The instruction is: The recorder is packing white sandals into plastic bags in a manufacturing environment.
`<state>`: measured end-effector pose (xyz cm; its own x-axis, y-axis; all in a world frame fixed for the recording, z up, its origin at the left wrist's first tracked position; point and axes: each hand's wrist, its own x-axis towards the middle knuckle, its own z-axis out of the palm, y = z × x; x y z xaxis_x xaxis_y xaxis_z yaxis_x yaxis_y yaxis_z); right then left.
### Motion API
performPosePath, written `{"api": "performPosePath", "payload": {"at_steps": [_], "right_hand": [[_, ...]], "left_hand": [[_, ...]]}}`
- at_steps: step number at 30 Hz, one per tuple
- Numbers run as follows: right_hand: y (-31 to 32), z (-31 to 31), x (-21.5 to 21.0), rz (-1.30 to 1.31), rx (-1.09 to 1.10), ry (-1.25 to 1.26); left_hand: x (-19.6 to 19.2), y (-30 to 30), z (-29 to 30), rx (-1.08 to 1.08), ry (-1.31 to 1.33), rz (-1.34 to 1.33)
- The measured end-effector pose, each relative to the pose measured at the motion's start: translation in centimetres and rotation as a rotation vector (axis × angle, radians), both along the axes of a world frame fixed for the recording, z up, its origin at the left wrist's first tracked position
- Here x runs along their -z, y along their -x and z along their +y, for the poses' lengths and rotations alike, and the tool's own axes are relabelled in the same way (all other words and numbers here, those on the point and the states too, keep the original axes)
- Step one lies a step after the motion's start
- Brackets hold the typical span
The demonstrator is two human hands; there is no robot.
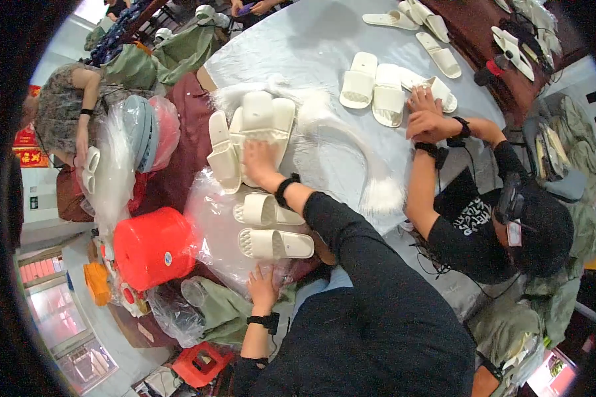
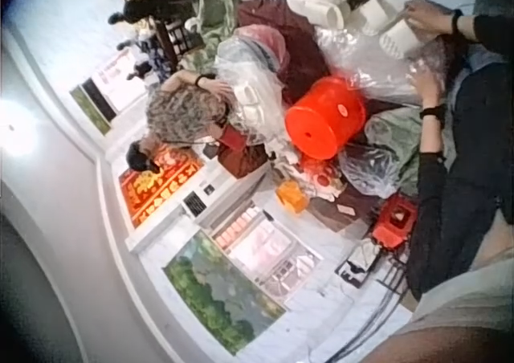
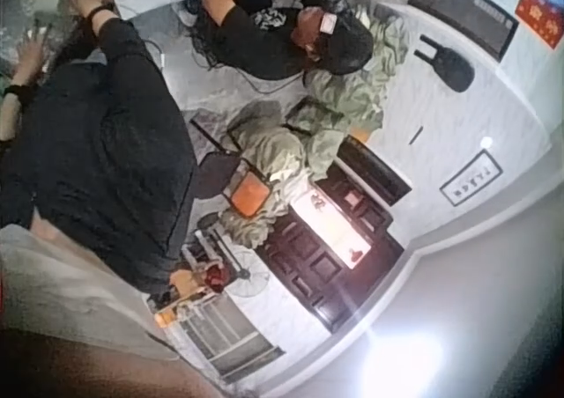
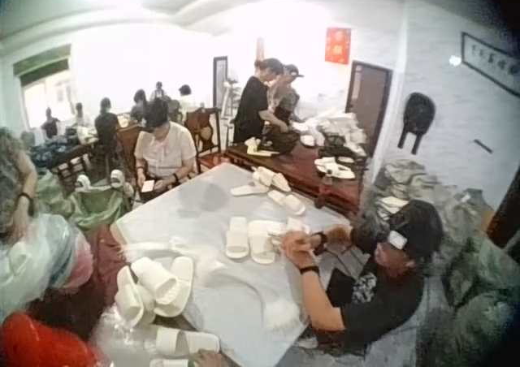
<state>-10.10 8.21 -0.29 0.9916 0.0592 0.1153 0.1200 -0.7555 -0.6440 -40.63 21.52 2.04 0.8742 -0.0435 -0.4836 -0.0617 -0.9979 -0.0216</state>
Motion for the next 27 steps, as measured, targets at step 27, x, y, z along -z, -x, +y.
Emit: {"api": "performPosePath", "payload": {"at_steps": [27], "right_hand": [[23.6, -2.4, 3.8, 0.035, -0.111, 0.053]], "left_hand": [[2.9, 0.2, 4.8, 0.264, 0.13, -0.025]]}}
